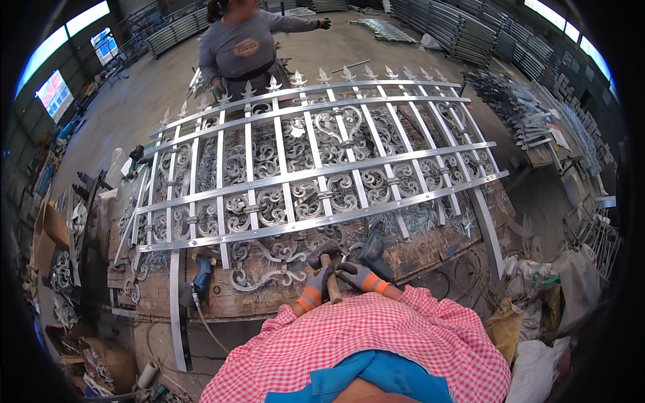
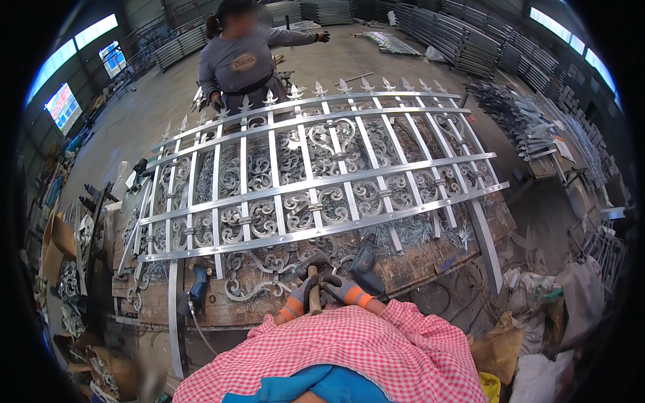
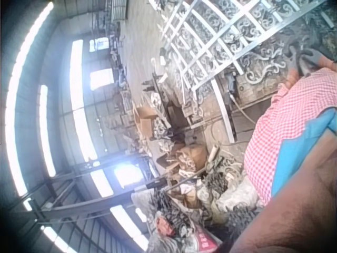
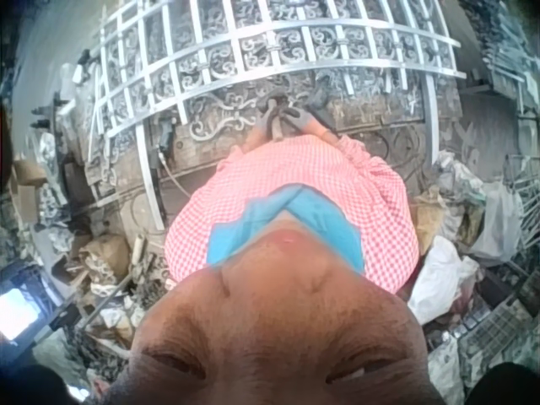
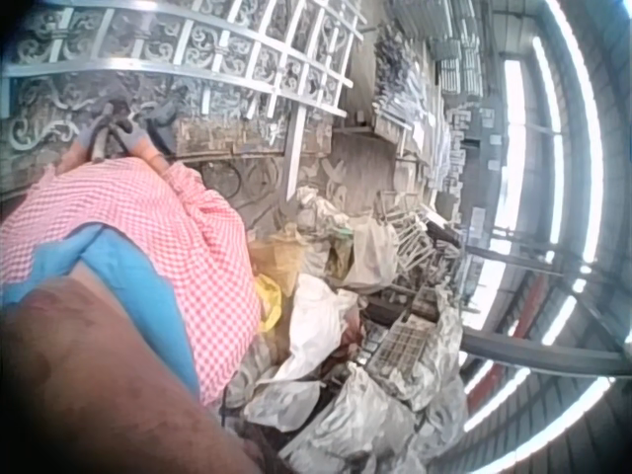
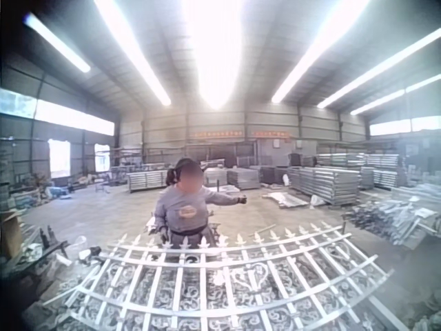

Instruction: The person assembles a decorative metal gate by positioning ornamental metal pieces onto a frame and securing them with a hammer and a power tool. The person works alongside another worker in a workshop setting.

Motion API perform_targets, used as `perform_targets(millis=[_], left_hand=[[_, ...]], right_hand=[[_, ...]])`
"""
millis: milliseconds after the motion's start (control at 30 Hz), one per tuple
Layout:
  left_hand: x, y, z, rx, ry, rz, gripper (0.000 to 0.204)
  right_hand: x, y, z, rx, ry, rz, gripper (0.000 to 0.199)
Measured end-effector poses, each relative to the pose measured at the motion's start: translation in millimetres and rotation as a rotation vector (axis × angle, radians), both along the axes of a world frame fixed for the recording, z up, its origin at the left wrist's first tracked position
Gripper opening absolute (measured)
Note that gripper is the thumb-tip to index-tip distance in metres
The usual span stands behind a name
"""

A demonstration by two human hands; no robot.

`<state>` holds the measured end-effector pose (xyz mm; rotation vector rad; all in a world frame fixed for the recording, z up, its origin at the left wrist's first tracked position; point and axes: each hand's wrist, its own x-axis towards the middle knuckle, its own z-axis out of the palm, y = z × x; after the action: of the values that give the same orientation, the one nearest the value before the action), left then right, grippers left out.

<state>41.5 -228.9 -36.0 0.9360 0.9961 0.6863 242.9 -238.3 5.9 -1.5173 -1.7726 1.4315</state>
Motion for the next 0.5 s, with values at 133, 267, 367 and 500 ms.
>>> perform_targets(millis=[133,267,367,500], left_hand=[[1.0,-6.9,-2.8,0.62,0.338,-0.036,0.045],[-1.8,4.8,-33.3,-0.219,-0.052,0.123,0.044],[-7.2,4.5,-81.7,-0.339,-0.181,0.289,0.044],[9.0,4.2,7.4,-0.269,-0.097,0.179,0.048]], right_hand=[[0.2,-0.6,3.7,-0.025,0.012,-0.009,0.039],[-4.6,-0.2,18.3,-0.049,0.062,0.016,0.04],[-16.4,0.4,16.3,-0.024,0.071,0.007,0.04],[-0.2,-2.8,8.6,-0.017,0.006,-0.029,0.041]])
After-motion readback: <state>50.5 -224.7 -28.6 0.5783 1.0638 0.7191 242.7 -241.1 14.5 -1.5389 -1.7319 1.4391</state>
